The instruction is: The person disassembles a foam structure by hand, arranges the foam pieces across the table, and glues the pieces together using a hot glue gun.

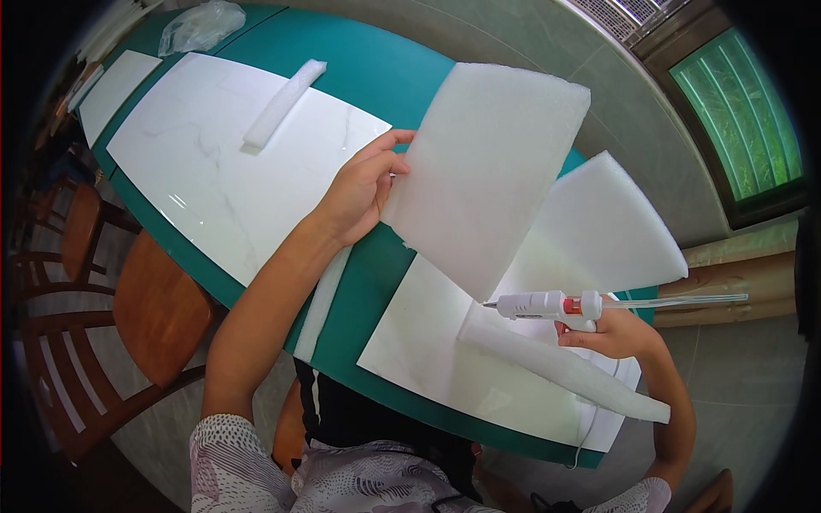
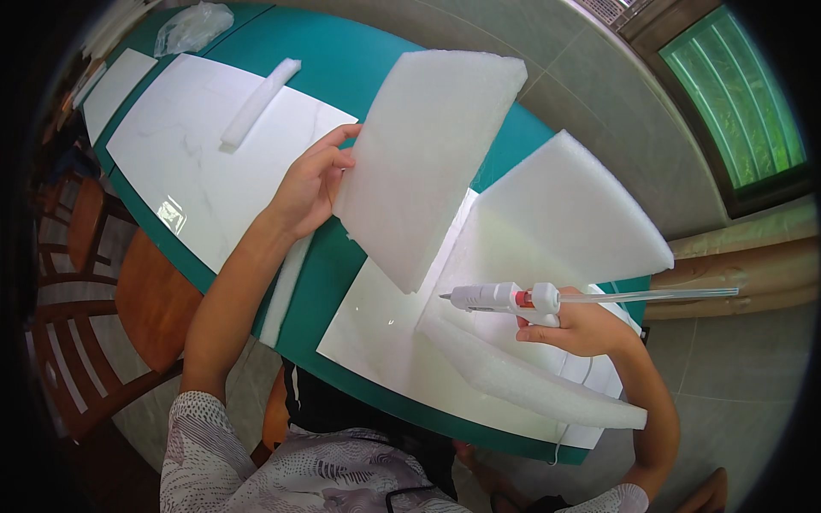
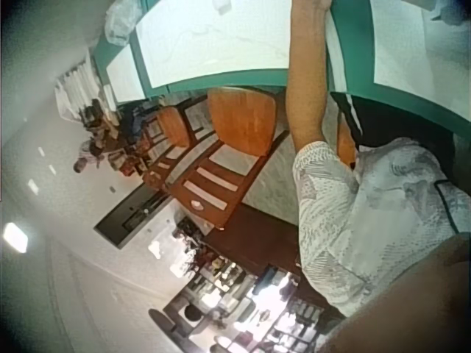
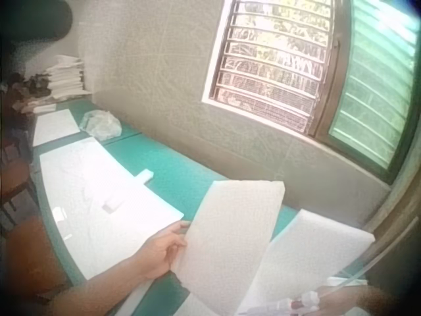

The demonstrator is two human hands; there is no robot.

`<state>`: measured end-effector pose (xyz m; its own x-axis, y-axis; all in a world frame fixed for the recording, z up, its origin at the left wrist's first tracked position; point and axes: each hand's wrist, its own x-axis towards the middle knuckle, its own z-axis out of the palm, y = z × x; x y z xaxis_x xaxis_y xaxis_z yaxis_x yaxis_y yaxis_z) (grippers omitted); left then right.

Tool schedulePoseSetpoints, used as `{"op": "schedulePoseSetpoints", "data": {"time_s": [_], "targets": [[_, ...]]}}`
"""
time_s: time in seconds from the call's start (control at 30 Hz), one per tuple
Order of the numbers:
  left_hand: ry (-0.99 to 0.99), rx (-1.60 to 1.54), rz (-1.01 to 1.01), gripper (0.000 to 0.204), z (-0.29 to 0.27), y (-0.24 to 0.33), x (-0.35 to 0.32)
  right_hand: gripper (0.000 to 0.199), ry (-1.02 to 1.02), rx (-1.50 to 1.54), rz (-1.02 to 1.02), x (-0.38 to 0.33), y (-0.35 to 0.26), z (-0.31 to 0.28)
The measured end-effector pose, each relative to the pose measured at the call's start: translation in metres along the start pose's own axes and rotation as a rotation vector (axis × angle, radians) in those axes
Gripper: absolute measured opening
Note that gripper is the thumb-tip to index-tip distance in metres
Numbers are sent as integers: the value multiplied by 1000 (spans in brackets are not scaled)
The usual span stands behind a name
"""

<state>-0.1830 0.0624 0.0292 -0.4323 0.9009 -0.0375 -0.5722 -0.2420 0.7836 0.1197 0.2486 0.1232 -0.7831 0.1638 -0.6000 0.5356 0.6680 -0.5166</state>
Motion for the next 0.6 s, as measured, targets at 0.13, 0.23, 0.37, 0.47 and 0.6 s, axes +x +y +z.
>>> {"op": "schedulePoseSetpoints", "data": {"time_s": [0.13, 0.23, 0.37, 0.47, 0.6], "targets": [[18, 24, 3, 42, 1, 2, -2, 41, -45, -31, 35, 0, -4, -1], [38, 112, 38, 46, 4, 7, -6, 38, -5, 15, -41, -2, -11, -1], [35, 334, 157, 52, 19, 26, -19, 33, 27, 24, -90, -13, -4, -5], [35, 641, 227, 39, 11, 38, -33, 29, 89, 102, -50, -25, 4, -1], [-28, 827, 309, 31, 36, 51, -47, 30, 268, 339, 9, -53, 7, 5]]}}
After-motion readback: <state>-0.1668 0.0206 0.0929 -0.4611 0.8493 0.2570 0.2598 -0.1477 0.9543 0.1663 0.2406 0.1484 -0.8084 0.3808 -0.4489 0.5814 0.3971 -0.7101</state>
